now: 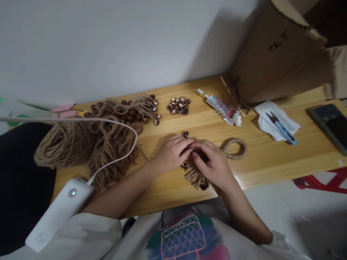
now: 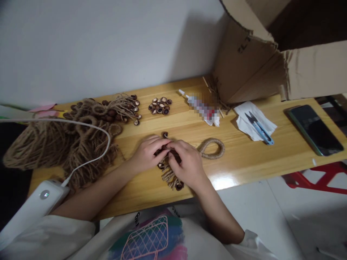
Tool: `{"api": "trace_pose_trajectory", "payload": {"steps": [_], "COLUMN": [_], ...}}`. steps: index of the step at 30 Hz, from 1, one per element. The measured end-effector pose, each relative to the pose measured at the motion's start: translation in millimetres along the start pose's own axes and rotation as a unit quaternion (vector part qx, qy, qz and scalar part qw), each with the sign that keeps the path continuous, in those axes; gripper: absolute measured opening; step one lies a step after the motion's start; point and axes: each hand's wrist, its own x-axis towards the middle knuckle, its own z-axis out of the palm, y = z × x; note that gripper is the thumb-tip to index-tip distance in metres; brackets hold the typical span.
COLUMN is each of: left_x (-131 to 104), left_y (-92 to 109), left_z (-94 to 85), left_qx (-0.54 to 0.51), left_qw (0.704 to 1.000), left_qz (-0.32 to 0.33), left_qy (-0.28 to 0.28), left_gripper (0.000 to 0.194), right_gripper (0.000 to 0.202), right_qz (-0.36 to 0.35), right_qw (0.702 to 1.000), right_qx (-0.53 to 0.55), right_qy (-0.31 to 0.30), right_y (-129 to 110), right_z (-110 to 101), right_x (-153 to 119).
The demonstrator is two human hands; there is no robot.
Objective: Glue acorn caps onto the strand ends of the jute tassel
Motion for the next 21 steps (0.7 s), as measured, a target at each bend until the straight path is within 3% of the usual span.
{"api": "trace_pose_trajectory", "payload": {"steps": [14, 21], "left_x": [-1.0, -1.1], "left_y": [-1.1, -2.2], "left_z": [1.4, 1.5], "left_qx": [0.025, 0.043], "left_qw": [1.000, 0.997], "left_qz": [-0.005, -0.025], "left_qy": [-0.011, -0.050], "left_gripper": [0.018, 0.020], "right_gripper": [0.020, 0.020], "right_qz": [-0.001, -0.003], "right_qw": [1.000, 1.000], "right_qx": [-0.004, -0.014], "right_qy": [-0.003, -0.006], "right_y": [1.1, 1.7], "right_z": [0.8, 1.2], "right_x": [-0.1, 0.5]}}
